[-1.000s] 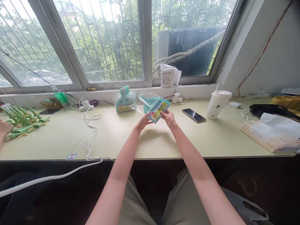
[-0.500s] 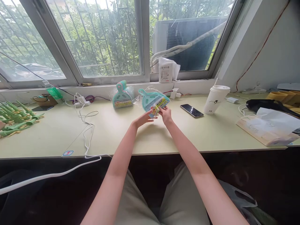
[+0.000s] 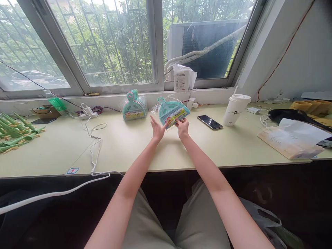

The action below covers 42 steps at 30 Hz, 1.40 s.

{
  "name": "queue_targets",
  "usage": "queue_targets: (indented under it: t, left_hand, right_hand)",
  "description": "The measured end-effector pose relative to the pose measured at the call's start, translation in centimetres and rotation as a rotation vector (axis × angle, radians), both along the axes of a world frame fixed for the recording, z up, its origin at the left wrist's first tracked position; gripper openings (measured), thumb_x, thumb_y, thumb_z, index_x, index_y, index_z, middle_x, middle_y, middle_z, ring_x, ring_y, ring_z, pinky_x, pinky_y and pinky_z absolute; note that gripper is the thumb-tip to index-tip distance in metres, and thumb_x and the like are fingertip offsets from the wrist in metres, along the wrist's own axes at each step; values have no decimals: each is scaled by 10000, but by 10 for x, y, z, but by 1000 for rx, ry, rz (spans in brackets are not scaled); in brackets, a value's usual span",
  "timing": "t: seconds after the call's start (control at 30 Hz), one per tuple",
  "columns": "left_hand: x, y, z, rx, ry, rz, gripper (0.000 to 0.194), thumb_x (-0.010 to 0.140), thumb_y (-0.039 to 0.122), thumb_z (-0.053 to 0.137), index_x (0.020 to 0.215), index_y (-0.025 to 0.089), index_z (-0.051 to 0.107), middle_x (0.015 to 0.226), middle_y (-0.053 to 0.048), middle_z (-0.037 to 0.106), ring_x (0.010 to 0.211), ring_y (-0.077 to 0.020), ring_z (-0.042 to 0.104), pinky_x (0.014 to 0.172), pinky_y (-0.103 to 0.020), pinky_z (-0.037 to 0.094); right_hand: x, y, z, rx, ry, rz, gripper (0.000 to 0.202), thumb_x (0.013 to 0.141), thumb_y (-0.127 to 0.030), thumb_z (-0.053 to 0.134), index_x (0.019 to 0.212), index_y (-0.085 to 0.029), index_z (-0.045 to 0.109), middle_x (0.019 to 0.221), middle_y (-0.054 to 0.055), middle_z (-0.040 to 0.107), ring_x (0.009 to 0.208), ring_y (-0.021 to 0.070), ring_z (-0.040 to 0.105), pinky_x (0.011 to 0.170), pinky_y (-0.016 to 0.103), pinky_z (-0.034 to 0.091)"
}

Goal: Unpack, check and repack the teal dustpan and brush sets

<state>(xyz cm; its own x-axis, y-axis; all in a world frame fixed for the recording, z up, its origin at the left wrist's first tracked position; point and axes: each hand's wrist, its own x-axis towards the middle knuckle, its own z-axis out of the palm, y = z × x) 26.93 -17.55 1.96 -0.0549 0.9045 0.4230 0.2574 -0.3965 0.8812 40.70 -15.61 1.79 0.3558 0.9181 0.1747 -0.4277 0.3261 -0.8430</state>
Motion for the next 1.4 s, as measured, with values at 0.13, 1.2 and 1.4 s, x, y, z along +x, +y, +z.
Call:
queue_targets:
  t: [0.13, 1.2, 1.4]
  left_hand:
    - [3, -9, 5, 331, 430, 260, 556, 875, 341, 618, 1403, 267, 462, 1591, -123, 288, 1490, -332, 195, 1164, -547, 245]
    - [0, -18, 18, 503, 789, 242, 331, 909, 203, 469, 1179, 186, 659, 1469, -138, 475, 1420, -303, 334, 1221, -534, 90]
    - [0, -13, 16, 444, 810, 326, 445, 916, 173, 453, 1350, 186, 549, 1556, -157, 371, 1479, -316, 252, 1219, -540, 110]
  right_hand:
    - [1, 0, 0, -7, 15, 18, 308, 709, -265, 766, 943, -190, 581, 1003, 62, 707, 939, 168, 686, 858, 336, 601]
    - [-16, -9, -2, 14, -130, 150, 284, 701, -264, 792, 905, -178, 614, 874, 35, 731, 794, 156, 688, 788, 330, 617]
    - [-26, -12, -7, 71, -362, 235, 376, 660, -382, 815, 931, -184, 646, 813, 30, 732, 736, 172, 678, 712, 350, 613]
